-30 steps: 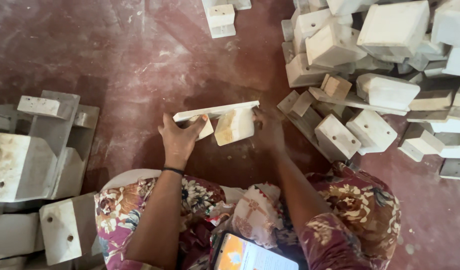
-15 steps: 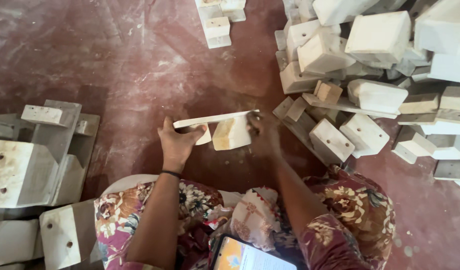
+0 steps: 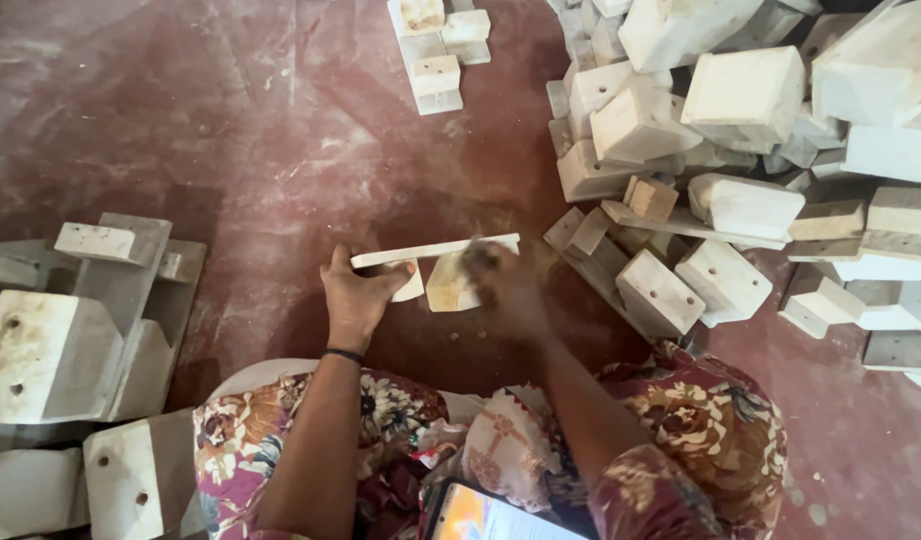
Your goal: The person sits on the floor among piles of white cast blocks and rubs a small abrasive block by hand over the flat face of one block at a time to smooth its surface, then sets the finished block aside and picks up the next one. A phone plays video on their lap throughout.
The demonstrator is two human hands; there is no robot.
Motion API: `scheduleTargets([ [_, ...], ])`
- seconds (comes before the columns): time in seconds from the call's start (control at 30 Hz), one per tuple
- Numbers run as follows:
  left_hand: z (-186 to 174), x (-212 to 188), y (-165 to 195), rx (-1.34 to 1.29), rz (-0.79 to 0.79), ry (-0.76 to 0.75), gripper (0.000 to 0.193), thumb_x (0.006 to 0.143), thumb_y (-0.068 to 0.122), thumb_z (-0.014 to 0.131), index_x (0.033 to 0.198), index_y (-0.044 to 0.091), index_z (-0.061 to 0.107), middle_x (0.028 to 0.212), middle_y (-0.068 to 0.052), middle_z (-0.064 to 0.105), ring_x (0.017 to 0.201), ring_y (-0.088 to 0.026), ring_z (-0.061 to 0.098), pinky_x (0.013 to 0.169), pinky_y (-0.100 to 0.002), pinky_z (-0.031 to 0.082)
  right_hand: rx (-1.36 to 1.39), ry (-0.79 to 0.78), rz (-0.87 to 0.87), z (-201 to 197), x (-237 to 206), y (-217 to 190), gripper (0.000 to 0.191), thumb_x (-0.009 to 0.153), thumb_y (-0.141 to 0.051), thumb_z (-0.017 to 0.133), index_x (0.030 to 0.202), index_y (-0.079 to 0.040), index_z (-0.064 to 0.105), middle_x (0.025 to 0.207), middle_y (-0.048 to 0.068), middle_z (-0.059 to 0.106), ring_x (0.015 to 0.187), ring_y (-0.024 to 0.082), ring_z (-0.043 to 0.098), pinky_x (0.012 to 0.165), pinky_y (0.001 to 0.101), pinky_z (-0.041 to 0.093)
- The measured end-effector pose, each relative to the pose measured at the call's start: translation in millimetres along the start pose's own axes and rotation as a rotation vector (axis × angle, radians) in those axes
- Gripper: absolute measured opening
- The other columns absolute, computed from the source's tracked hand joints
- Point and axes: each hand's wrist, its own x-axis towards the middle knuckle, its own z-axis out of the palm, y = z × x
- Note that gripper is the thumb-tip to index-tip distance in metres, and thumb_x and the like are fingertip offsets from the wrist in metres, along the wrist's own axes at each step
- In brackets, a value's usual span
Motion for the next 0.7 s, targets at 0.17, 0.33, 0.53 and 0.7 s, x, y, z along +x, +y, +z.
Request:
scheduleTargets([
  [0.17,-2.0,-5.1,1.2,0.065,0.033,0.008,0.052,0.060,0.026,0.099,0.080,0.001,0.058,0.075,-0.007,0.065,0.067,-0.015,0.061,0.060,-0.035,0.055,0.108,0.084,0.442,0.1,-2.9,-8.0,0.033,0.094,-0.012,0.070,0.127,-0.010,0.072,0.133,0.018,0.065,0.122,0.037,0.062,0.105,0.0461,0.050],
  [0.33,0.3,-6.1,-1.7,0.191,0.143,0.032,0.056,0.056,0.026,0.101,0.084,0.000,0.060,0.085,-0.014,0.063,0.078,-0.024,0.061,0.072,-0.041,0.054,0.137,0.002,0.105,-10.8,3.6,-16.7,0.032,0.072,-0.016,0.075,0.102,-0.005,0.073,0.125,0.025,0.060,0.114,0.041,0.060,0.093,0.0473,0.049],
  [0.53,0.0,-8.5,-4.5,0.226,0.148,0.017,0.058,0.054,0.028,0.099,0.090,0.001,0.063,0.095,-0.019,0.059,0.086,-0.029,0.060,0.075,-0.044,0.055,0.222,0.068,0.637,-31.3,21.6,-43.1,0.032,0.088,-0.028,0.063,0.104,0.000,0.066,0.108,0.029,0.065,0.101,0.044,0.062,0.088,0.0512,0.048],
  [0.7,3.1,-8.6,-1.3,0.220,0.054,0.036,0.058,0.055,0.031,0.098,0.087,0.000,0.061,0.095,-0.019,0.060,0.083,-0.029,0.062,0.076,-0.044,0.055,0.373,0.165,0.567,-38.2,27.7,-65.7,0.024,0.094,-0.012,0.056,0.114,-0.003,0.065,0.102,0.026,0.063,0.091,0.039,0.065,0.082,0.0468,0.052],
])
